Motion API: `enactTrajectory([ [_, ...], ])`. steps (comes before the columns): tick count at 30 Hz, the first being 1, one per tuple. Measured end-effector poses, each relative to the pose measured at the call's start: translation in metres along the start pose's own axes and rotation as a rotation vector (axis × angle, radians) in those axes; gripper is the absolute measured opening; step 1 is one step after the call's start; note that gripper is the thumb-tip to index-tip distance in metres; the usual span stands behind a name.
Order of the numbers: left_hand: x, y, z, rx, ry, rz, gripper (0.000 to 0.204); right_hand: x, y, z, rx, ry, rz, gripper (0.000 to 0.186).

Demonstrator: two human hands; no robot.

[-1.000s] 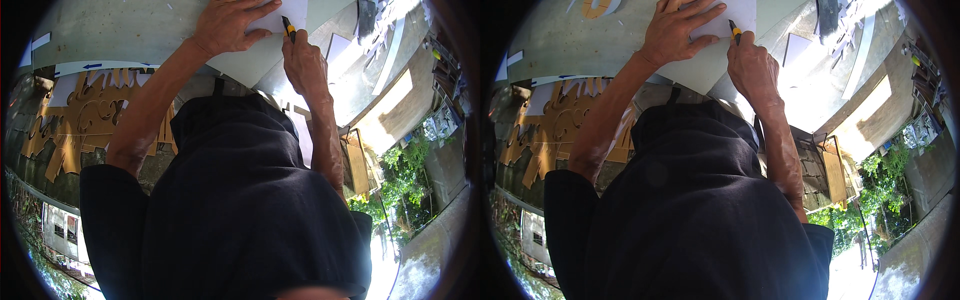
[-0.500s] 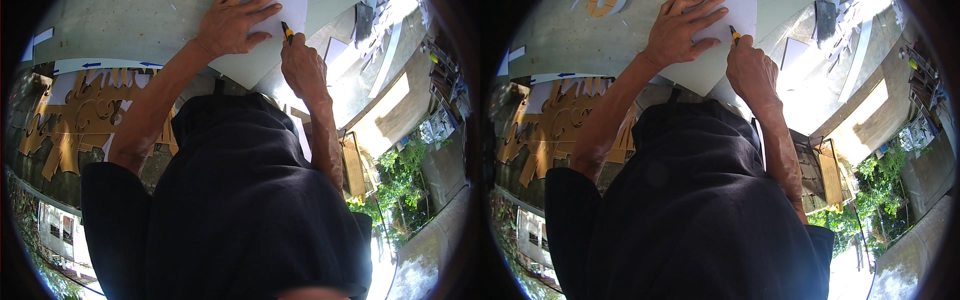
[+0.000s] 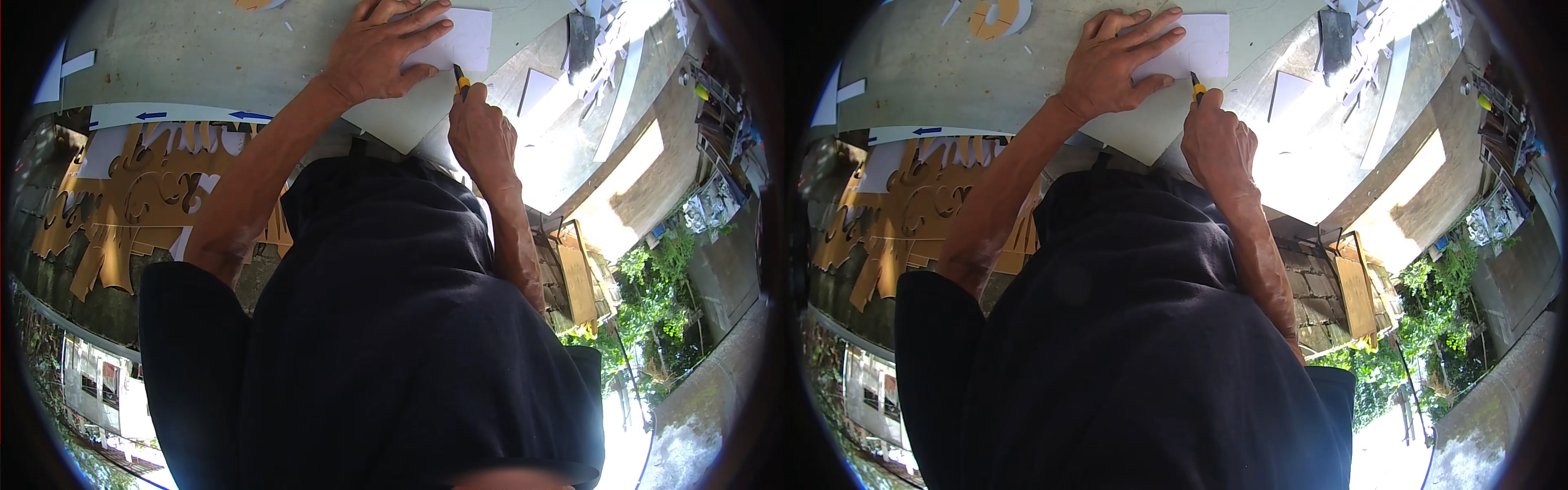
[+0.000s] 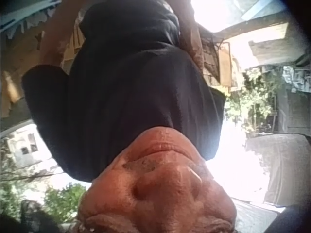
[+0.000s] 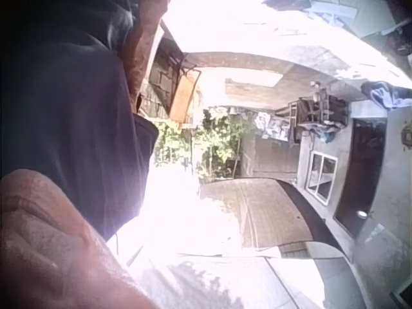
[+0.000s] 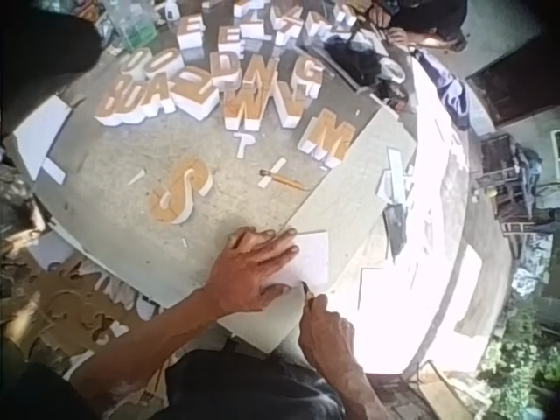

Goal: The person is cutting out letters from a sheet of paper using a utility knife.

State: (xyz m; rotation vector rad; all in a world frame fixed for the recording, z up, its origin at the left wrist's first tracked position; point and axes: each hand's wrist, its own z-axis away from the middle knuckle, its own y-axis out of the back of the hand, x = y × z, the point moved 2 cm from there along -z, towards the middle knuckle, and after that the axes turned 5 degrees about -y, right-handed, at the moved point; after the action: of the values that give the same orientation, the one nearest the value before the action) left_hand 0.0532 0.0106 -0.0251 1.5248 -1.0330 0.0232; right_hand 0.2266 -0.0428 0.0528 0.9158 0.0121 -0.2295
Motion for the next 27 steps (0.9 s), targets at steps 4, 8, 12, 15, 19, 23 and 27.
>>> enactTrajectory([
  [4, -0.003, -0.004, 0.002, 0.030, -0.022, -0.047, 0.059, 0.002, -0.005, 0.002, -0.002, -0.020, -0.013, 0.024],
  [8, -0.008, -0.006, 0.002, 0.016, -0.018, -0.024, 0.061, 0.013, -0.006, 0.001, -0.028, -0.012, -0.062, 0.027],
  [12, -0.002, 0.012, 0.000, 0.008, -0.025, -0.021, 0.064, 0.035, 0.000, 0.024, -0.267, -0.137, -0.466, 0.032],
  [15, -0.006, 0.007, -0.001, -0.011, -0.034, 0.026, 0.069, 0.066, -0.013, 0.023, -0.107, -0.199, -0.755, 0.034],
  [19, 0.003, 0.013, -0.003, 0.016, -0.015, 0.033, 0.077, 0.075, -0.013, 0.010, 0.116, -0.100, -1.231, 0.027],
  [23, 0.014, 0.018, -0.011, -0.015, -0.023, -0.010, 0.089, 0.069, -0.011, -0.015, 0.227, -0.032, -1.225, 0.027],
  [27, 0.020, 0.030, -0.025, -0.093, -0.055, -0.121, 0.093, 0.064, -0.016, -0.036, 0.414, 0.038, -1.090, 0.026],
])
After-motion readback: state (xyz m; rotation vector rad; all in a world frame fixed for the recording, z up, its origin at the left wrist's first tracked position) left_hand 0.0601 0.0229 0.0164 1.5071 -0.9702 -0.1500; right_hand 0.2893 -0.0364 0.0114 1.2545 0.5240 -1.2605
